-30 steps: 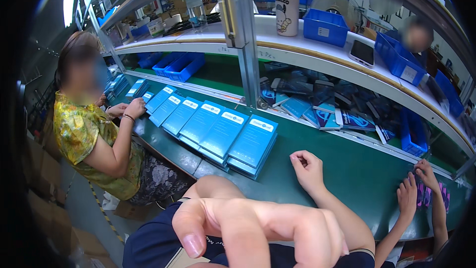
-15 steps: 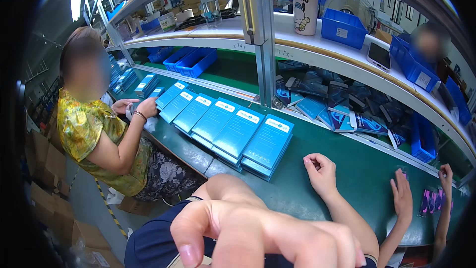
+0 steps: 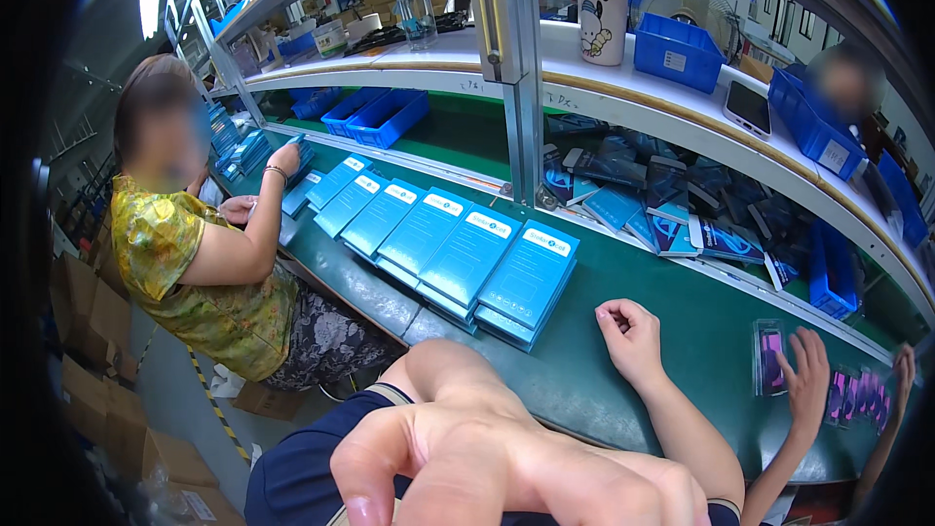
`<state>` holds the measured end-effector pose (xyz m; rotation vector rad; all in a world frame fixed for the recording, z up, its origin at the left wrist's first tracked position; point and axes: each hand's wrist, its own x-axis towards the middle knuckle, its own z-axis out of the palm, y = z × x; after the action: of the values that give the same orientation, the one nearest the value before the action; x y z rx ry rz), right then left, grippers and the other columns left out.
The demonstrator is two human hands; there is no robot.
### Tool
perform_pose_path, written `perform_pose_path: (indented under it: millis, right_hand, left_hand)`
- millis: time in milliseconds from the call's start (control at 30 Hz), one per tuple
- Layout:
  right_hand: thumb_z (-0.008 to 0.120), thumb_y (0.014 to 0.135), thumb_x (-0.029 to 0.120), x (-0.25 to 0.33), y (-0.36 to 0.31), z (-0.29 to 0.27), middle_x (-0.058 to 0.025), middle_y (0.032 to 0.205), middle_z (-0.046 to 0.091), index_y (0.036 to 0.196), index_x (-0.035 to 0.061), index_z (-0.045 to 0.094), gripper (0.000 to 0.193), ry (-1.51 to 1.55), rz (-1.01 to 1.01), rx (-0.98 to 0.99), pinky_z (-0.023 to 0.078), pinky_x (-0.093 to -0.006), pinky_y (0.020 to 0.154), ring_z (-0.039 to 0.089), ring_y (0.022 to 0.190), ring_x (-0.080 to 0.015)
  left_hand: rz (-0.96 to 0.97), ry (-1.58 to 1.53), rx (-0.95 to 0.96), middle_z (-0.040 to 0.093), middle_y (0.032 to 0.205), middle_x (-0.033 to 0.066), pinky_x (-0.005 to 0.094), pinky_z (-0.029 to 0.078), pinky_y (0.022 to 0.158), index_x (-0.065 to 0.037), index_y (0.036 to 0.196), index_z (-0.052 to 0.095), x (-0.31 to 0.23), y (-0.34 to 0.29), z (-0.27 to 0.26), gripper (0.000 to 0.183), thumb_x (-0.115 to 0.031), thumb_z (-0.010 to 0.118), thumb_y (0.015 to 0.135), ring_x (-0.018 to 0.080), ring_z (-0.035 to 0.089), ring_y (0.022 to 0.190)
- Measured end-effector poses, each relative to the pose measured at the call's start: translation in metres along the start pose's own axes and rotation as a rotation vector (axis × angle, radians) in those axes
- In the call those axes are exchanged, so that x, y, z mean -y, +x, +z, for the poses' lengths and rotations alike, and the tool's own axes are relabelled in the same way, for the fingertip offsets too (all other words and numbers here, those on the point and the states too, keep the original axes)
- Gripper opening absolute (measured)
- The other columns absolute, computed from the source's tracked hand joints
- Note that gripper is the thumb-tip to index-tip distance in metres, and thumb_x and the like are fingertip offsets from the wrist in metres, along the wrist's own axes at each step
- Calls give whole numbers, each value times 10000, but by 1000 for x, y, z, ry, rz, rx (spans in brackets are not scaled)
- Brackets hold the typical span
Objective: The worker is assembling small electronic components, possibly phone screen protectors or similar accessories, by applying adhesive strips and packaging them on a factory assembly line.
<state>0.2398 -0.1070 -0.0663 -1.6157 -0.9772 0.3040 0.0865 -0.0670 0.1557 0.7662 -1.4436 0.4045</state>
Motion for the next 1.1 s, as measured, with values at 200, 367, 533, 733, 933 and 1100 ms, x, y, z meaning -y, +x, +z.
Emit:
perform_pose_path:
  millis: [200, 367, 533, 733, 933, 1100]
  right_hand:
    - [678, 898, 105, 5, 1, 1, -49, 776, 655, 886, -17, 706, 126, -41, -14, 15, 459, -230, 598, 558, 653, -81]
    - [679, 894, 93, 11, 1, 3, -56, 766, 646, 873, -14, 703, 112, -49, -26, 15, 456, -239, 590, 557, 637, -93]
    - [728, 817, 94, -18, 30, -20, -116, 881, 640, 922, 21, 684, 135, -488, -535, -212, 479, -387, 741, 597, 833, -284]
    - [670, 867, 495, -10, 72, -39, -231, 1543, 352, 1450, 38, 429, 779, -1155, -214, -230, 185, -528, 1193, 267, 1468, -386]
    - [606, 925, 424, 27, 20, -23, -218, 1421, 505, 1396, 34, 507, 619, -1234, -64, -75, 236, -558, 1170, 384, 1384, -430]
    - [659, 902, 344, 57, -45, -10, -223, 1373, 517, 1348, 69, 549, 535, -911, -159, 51, 394, -531, 1084, 421, 1333, -460]
  left_hand:
    - [16, 29, -3, 528, 1061, 168, 396, 377, 906, 13, 1022, 668, 0, -6, -3, 481, -406, 488, 871, 285, 524, 946]
    - [32, 53, -17, 534, 1068, 166, 395, 372, 929, 11, 1033, 662, -5, -11, -3, 478, -404, 505, 855, 284, 526, 970]
    - [30, 122, -78, 551, 1001, 136, 406, 410, 878, -19, 967, 646, -14, -8, -18, 405, -380, 503, 853, 278, 526, 921]
    - [204, 430, -747, 412, 754, -22, 346, 344, 772, -134, 789, 455, -97, 7, -40, 250, -224, 529, 1010, 150, 420, 751]
    - [75, 463, -659, 420, 758, -17, 343, 336, 792, -137, 801, 456, -92, 11, -31, 219, -219, 532, 989, 153, 421, 768]
    - [-534, 1151, -373, 589, 810, 97, 362, 467, 698, -66, 875, 580, -65, 5, -21, 196, -227, 543, 981, 273, 573, 760]
